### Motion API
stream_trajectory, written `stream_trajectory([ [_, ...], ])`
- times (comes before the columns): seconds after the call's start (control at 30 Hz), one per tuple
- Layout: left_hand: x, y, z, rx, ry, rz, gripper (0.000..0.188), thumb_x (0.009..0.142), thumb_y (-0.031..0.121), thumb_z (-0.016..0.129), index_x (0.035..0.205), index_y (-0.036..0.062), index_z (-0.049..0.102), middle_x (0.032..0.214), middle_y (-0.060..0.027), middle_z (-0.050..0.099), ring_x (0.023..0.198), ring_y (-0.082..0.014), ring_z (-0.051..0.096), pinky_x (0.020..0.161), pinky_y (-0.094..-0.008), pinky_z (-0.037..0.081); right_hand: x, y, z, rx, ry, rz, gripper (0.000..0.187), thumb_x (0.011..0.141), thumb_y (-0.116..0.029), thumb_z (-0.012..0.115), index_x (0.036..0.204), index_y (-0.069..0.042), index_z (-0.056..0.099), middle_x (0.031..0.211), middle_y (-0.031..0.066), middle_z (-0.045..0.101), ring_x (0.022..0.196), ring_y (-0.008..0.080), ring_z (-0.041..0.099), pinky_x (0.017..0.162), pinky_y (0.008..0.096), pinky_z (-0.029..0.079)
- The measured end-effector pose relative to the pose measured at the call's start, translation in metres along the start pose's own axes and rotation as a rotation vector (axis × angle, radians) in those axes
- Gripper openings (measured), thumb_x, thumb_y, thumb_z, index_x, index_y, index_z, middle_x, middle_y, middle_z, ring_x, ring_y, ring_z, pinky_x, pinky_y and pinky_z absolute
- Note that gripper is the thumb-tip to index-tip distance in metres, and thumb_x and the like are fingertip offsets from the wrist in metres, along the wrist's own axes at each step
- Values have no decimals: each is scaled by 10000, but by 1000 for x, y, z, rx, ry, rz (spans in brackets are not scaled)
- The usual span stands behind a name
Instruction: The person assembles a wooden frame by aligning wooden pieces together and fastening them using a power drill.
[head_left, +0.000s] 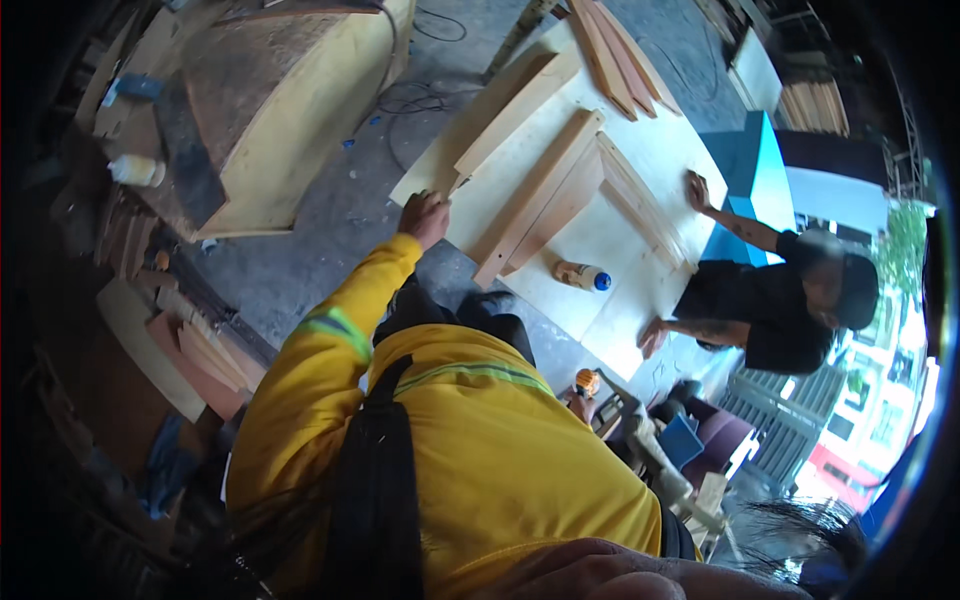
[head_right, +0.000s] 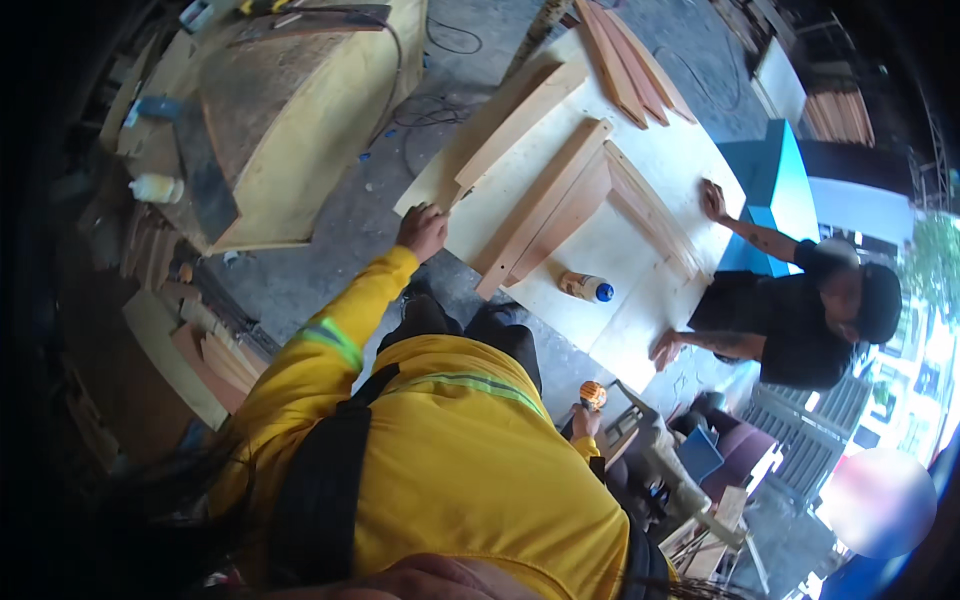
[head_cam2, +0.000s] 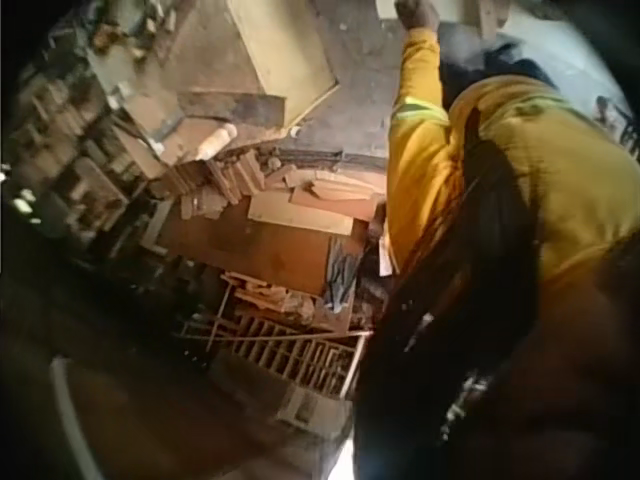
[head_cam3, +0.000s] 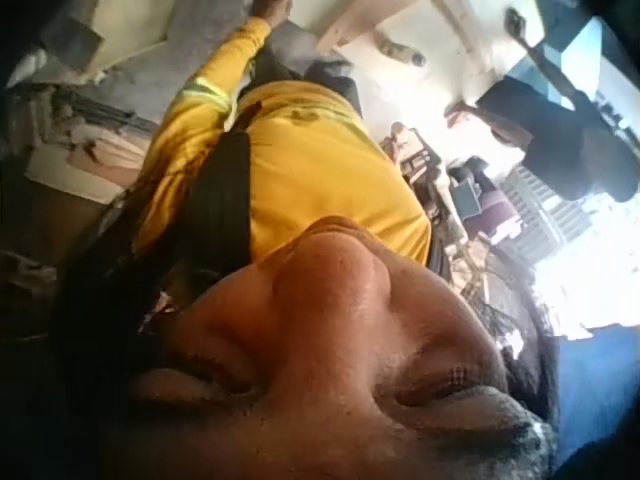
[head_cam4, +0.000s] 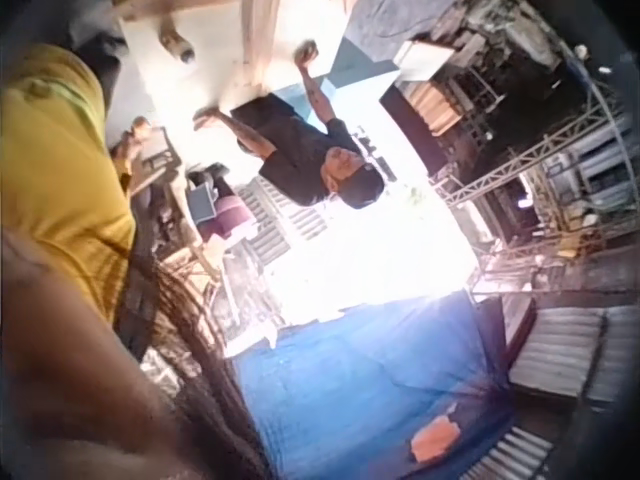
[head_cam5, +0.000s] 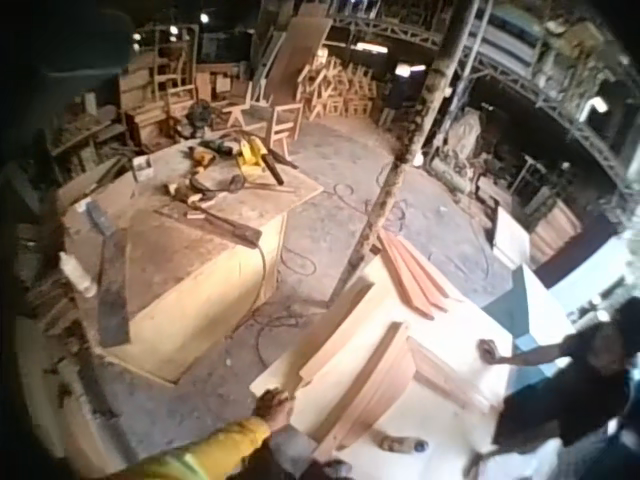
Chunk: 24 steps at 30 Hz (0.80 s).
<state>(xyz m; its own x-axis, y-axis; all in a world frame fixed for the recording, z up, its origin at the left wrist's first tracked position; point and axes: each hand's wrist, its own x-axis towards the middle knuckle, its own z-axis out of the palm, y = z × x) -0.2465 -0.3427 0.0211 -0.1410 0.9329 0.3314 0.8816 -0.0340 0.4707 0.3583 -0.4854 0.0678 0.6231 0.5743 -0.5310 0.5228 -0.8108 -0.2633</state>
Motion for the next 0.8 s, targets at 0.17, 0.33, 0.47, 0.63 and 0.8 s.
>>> stream_trajectory([
  [0.17,38,-29,128,-10,-164,-467,152,888,142,614,855,62,739,959,-150,741,861,-348,714,780,-473,559,-114,-18,-17,159,-212,-148,279,690,-67,714,954,-11,645,786,36,637,696,186,579,683,356,456],
  [0.33,52,-11,136,310,-358,-144,220,905,112,584,794,75,771,954,-158,764,889,-307,746,773,-450,595,-129,40,-11,459,-197,-1,204,722,-67,699,906,-30,618,768,19,611,680,168,557,653,336,428],
  [0.47,43,-5,122,413,-338,-209,198,942,136,552,934,70,738,992,-136,743,969,-324,713,807,-440,583,-116,61,-21,410,-140,-283,216,726,-51,702,919,-33,605,793,22,605,719,161,562,660,331,428],
  [0.63,38,34,89,479,-120,-253,181,950,91,579,1074,45,702,1005,-130,735,968,-320,707,793,-404,579,-94,23,-80,618,-291,-57,286,736,-26,697,1005,-31,601,843,33,611,768,163,577,682,328,437],
  [0.8,37,102,52,-195,-44,-577,229,943,54,643,1166,19,679,960,-100,745,870,-269,723,764,-358,589,-31,16,-136,763,-520,-180,401,760,-6,677,1150,-24,587,926,41,629,802,159,592,744,304,494],
])
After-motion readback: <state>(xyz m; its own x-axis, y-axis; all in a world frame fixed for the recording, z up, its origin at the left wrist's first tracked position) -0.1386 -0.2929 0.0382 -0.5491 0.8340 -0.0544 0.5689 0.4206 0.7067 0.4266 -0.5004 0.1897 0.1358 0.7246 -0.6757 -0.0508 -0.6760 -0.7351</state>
